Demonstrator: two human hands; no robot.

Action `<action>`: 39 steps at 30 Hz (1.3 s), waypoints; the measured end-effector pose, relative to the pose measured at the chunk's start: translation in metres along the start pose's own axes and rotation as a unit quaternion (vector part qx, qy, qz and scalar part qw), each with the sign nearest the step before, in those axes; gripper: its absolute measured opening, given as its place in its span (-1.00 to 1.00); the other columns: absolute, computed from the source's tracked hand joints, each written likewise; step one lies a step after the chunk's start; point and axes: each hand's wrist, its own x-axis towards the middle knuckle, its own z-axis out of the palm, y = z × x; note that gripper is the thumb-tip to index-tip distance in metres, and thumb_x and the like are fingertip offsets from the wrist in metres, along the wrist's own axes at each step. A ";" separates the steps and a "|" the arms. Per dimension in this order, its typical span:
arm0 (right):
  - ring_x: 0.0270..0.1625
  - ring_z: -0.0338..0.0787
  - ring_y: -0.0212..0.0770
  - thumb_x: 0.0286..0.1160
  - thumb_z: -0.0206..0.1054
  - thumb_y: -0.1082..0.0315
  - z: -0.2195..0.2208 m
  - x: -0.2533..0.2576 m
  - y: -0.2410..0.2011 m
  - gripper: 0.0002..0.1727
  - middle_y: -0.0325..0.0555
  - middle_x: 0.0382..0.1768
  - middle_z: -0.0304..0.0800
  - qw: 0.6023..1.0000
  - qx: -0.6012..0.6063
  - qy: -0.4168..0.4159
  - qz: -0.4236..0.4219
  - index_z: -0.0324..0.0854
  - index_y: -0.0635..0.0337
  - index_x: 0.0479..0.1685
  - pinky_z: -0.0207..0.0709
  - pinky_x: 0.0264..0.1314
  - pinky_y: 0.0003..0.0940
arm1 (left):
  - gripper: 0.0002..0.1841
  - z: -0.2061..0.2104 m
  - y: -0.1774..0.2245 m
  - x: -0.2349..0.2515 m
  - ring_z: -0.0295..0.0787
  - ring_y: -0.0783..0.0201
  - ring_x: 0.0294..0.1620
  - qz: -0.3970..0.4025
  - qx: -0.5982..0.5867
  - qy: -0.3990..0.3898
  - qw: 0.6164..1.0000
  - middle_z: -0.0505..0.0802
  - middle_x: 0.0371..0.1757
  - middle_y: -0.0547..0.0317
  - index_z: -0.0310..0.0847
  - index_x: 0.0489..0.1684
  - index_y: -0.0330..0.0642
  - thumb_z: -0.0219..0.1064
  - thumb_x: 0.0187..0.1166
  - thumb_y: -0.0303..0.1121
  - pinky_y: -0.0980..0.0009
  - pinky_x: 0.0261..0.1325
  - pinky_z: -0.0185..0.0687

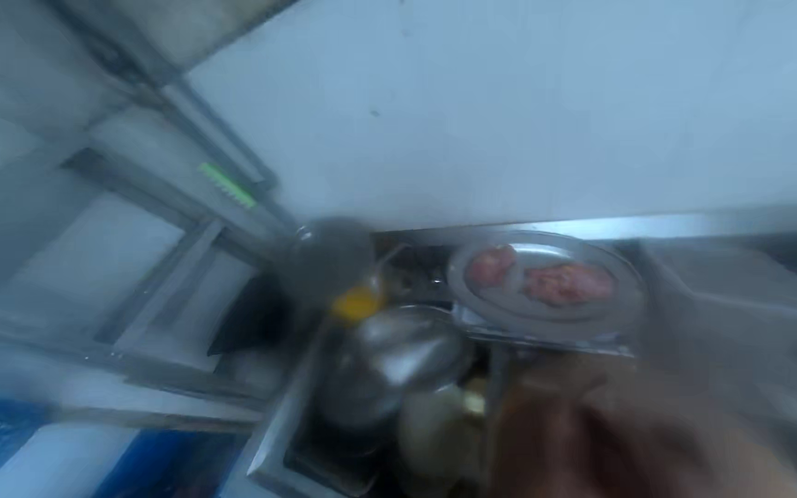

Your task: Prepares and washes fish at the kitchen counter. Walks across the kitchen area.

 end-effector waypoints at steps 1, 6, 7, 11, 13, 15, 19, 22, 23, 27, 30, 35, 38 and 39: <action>-0.06 0.91 0.16 0.77 0.11 0.26 0.003 0.005 -0.020 -0.60 0.26 -0.07 0.85 0.999 -0.002 -0.043 -0.020 0.63 0.46 0.21 0.75 0.04 0.15 | -0.63 -0.018 -0.013 -0.008 0.86 0.06 0.08 0.002 -0.008 0.024 1.000 0.89 0.02 -0.04 0.72 0.27 -0.20 0.14 0.73 -0.20 -0.02 0.21 0.74; -0.13 0.85 0.01 0.73 0.11 0.28 0.070 0.047 -0.095 -0.65 0.15 -0.14 0.83 0.983 -0.021 -0.136 -0.120 0.65 0.37 0.19 0.68 0.01 0.00 | -0.60 -0.101 -0.109 -0.038 0.85 -0.02 0.07 -0.056 -0.065 0.051 0.995 0.87 0.01 -0.14 0.67 0.26 -0.33 0.15 0.71 -0.22 -0.09 0.21 0.72; -0.07 0.85 0.12 0.72 0.10 0.26 0.090 0.060 -0.109 -0.63 0.21 -0.11 0.82 0.978 -0.051 -0.161 -0.124 0.62 0.36 0.21 0.67 0.05 0.13 | -0.60 -0.111 -0.134 -0.038 0.86 0.02 0.04 -0.061 -0.085 0.049 0.993 0.88 -0.01 -0.12 0.67 0.27 -0.31 0.14 0.71 -0.21 -0.08 0.19 0.73; -0.23 0.88 0.08 0.82 0.03 0.07 0.171 0.102 -0.131 -0.55 0.11 -0.30 0.83 0.980 -0.092 -0.142 -0.103 0.70 0.25 0.03 0.74 -0.10 0.11 | -0.65 -0.137 -0.227 -0.018 0.86 0.18 -0.09 -0.068 -0.143 0.043 0.986 0.88 -0.11 0.06 0.73 0.20 -0.19 0.13 0.69 -0.22 0.03 0.07 0.79; -0.41 0.84 -0.08 0.84 0.00 -0.04 0.200 0.117 -0.128 -0.51 -0.03 -0.38 0.79 0.987 -0.023 -0.148 -0.058 0.69 0.15 -0.04 0.78 -0.29 -0.03 | -0.67 -0.143 -0.258 -0.009 0.86 0.25 -0.22 -0.079 -0.177 0.031 0.981 0.88 -0.21 0.14 0.76 0.10 -0.13 0.16 0.70 -0.16 0.09 -0.08 0.83; -0.53 0.79 -0.13 0.84 0.03 -0.08 0.220 0.128 -0.127 -0.54 -0.08 -0.41 0.76 0.978 0.099 -0.186 0.012 0.65 0.09 -0.01 0.78 -0.43 -0.11 | -0.70 -0.157 -0.280 0.003 0.82 0.29 -0.36 -0.088 -0.195 0.004 0.977 0.84 -0.33 0.22 0.77 -0.01 -0.07 0.19 0.66 -0.12 0.14 -0.26 0.81; -0.35 0.87 -0.09 0.85 0.04 0.09 0.239 0.130 -0.131 -0.65 -0.02 -0.21 0.83 0.930 0.264 -0.246 0.067 0.52 0.09 0.31 0.85 -0.27 -0.12 | -0.77 -0.183 -0.309 0.024 0.74 0.31 -0.53 -0.064 -0.209 -0.075 0.973 0.81 -0.41 0.28 0.74 -0.06 0.01 0.19 0.65 -0.15 0.20 -0.45 0.76; -0.05 0.93 -0.05 0.85 0.05 0.04 0.225 0.110 -0.125 -0.52 -0.06 0.09 0.86 0.933 0.287 -0.218 0.014 0.43 0.02 0.61 0.87 0.00 -0.02 | -0.77 -0.194 -0.310 0.035 0.81 0.22 -0.50 -0.062 -0.284 -0.110 0.950 0.86 -0.28 0.18 0.74 0.07 -0.06 0.20 0.68 -0.24 0.21 -0.50 0.82; 0.04 0.92 -0.08 0.85 0.08 0.01 0.213 0.098 -0.116 -0.48 -0.12 0.19 0.85 0.948 0.270 -0.168 -0.009 0.41 -0.03 0.67 0.87 0.06 -0.03 | -0.75 -0.197 -0.305 0.037 0.84 0.14 -0.45 -0.069 -0.340 -0.118 0.930 0.87 -0.22 0.09 0.72 0.12 -0.14 0.22 0.69 -0.28 0.17 -0.51 0.83; 0.24 0.84 -0.19 0.79 0.17 0.09 0.122 0.016 -0.038 -0.52 -0.16 0.33 0.77 0.978 -0.032 0.199 0.052 0.50 0.01 0.59 0.79 0.24 -0.13 | -0.68 -0.178 -0.268 0.033 0.91 0.06 -0.23 -0.089 -0.549 -0.176 0.812 0.88 -0.02 -0.05 0.59 0.34 -0.28 0.15 0.72 -0.41 0.11 -0.38 0.88; 0.47 0.62 0.43 0.65 0.28 0.31 0.072 -0.062 0.004 -0.41 0.45 0.52 0.52 0.905 -0.195 0.260 0.275 0.41 0.37 0.64 0.49 0.46 0.38 | -0.71 -0.126 -0.245 0.014 0.93 0.08 -0.23 -0.108 -0.670 -0.256 0.688 0.92 -0.07 -0.01 0.59 0.31 -0.08 0.04 0.79 -0.36 0.12 -0.26 0.89; 0.33 0.73 0.24 0.56 0.41 -0.03 0.062 -0.121 0.130 -0.28 0.24 0.40 0.65 0.912 -0.137 0.160 0.351 0.42 0.06 0.68 0.60 0.36 0.29 | -0.64 -0.034 -0.212 -0.019 0.91 -0.03 -0.34 -0.181 -0.508 -0.247 0.805 0.88 -0.16 -0.21 0.42 0.45 -0.41 0.01 0.72 -0.60 0.05 -0.24 0.91; 0.07 0.83 0.07 0.38 0.50 -0.12 0.055 -0.106 0.161 -0.32 -0.02 0.07 0.83 0.940 -0.113 0.112 0.302 0.51 -0.27 0.55 0.67 0.15 0.28 | -0.63 -0.015 -0.218 -0.033 0.91 0.02 -0.35 -0.162 -0.448 -0.183 0.860 0.88 -0.16 -0.16 0.42 0.47 -0.42 0.03 0.73 -0.56 0.08 -0.30 0.91; 0.00 0.84 0.00 0.40 0.49 -0.09 0.050 -0.102 0.164 -0.39 -0.07 -0.01 0.84 0.948 -0.088 0.088 0.292 0.54 -0.26 0.48 0.68 0.09 0.22 | -0.64 -0.019 -0.218 -0.038 0.91 0.06 -0.34 -0.153 -0.455 -0.161 0.863 0.88 -0.17 -0.09 0.39 0.44 -0.40 -0.01 0.71 -0.56 0.09 -0.29 0.90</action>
